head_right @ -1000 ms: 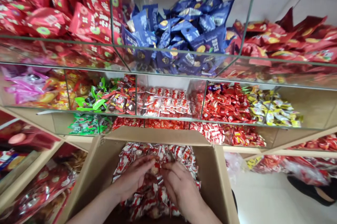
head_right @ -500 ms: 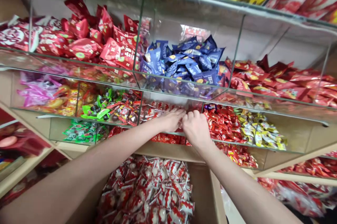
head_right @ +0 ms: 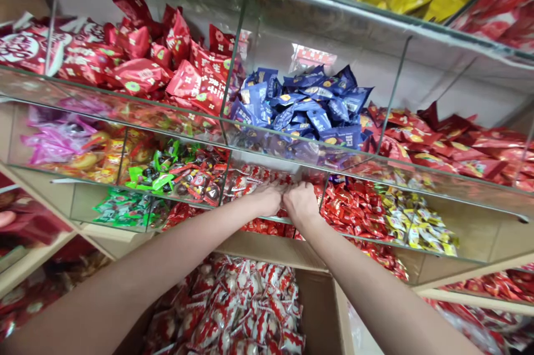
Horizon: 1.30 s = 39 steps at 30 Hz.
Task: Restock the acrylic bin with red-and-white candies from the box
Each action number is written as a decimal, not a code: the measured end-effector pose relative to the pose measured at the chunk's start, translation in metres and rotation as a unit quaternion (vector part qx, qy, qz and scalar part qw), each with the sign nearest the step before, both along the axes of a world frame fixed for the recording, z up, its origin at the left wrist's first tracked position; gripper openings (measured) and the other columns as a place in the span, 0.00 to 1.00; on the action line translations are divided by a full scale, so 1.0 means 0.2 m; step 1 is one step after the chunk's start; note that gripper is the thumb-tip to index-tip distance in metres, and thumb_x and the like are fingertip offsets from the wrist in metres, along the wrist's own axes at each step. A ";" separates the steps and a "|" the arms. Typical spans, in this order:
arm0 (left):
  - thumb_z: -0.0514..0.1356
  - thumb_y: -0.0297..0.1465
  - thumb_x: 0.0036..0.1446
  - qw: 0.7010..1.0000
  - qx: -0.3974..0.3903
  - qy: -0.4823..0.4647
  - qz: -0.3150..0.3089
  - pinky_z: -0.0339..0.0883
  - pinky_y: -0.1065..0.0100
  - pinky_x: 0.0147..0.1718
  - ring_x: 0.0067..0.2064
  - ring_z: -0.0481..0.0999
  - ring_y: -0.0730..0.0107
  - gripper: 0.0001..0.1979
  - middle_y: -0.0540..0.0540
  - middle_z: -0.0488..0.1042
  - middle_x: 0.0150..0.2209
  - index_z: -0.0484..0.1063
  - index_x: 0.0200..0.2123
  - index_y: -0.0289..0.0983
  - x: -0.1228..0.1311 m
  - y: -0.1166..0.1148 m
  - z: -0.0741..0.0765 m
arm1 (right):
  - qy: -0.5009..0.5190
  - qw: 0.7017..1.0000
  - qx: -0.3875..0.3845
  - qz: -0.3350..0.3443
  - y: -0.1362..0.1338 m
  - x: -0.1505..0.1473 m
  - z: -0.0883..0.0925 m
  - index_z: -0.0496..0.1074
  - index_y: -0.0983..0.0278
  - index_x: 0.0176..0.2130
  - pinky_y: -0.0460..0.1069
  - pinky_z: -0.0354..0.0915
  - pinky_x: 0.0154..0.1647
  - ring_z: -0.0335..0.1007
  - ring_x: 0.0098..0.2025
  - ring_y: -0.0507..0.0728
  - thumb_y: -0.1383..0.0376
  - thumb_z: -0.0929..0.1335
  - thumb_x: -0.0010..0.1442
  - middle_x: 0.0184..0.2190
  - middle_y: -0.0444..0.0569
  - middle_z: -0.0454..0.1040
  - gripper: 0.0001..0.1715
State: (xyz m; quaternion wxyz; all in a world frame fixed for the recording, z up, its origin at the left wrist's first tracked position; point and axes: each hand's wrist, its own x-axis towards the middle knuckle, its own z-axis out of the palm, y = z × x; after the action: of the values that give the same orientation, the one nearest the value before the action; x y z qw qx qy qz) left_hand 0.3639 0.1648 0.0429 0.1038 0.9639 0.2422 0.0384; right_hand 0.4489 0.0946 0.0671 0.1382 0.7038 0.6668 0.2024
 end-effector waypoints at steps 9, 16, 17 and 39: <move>0.56 0.34 0.51 0.999 -0.014 -0.019 0.032 0.49 0.54 0.53 0.55 0.58 0.49 0.22 0.32 0.66 0.51 0.66 0.48 0.28 0.02 -0.01 0.00 | 0.011 0.999 -0.002 -0.039 -0.01 0.02 0.12 0.72 0.75 0.34 0.51 0.62 0.30 0.70 0.35 0.63 0.76 0.59 0.53 0.31 0.65 0.73 0.15; 0.59 0.32 0.47 0.999 -0.006 -0.038 0.025 0.48 0.58 0.53 0.55 0.59 0.50 0.22 0.33 0.68 0.49 0.68 0.46 0.29 0.01 -0.01 -0.01 | 0.009 0.999 -0.026 -0.028 0.02 -0.02 0.03 0.72 0.77 0.33 0.51 0.64 0.30 0.69 0.37 0.64 0.77 0.58 0.53 0.33 0.68 0.72 0.15; 0.61 0.35 0.45 0.999 -0.003 -0.038 0.017 0.47 0.57 0.54 0.55 0.58 0.49 0.26 0.32 0.67 0.50 0.67 0.47 0.28 0.01 -0.01 -0.01 | 0.012 0.999 -0.032 -0.028 0.02 -0.02 0.02 0.72 0.77 0.33 0.51 0.64 0.30 0.69 0.36 0.63 0.77 0.59 0.52 0.33 0.68 0.72 0.15; 0.56 0.38 0.48 0.997 0.075 0.017 0.006 0.39 0.54 0.55 0.58 0.50 0.49 0.30 0.34 0.58 0.56 0.61 0.52 0.28 0.03 0.01 -0.05 | 0.080 0.994 -0.063 -0.041 0.07 0.02 -0.03 0.70 0.75 0.38 0.49 0.63 0.37 0.69 0.41 0.61 0.74 0.62 0.52 0.35 0.64 0.73 0.12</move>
State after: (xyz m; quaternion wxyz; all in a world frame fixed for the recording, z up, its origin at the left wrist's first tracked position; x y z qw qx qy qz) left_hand 0.3695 0.1670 0.0335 0.0268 0.9680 0.2461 0.0411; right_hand 0.4520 0.1077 0.0603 0.1367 0.7344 0.6575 0.0978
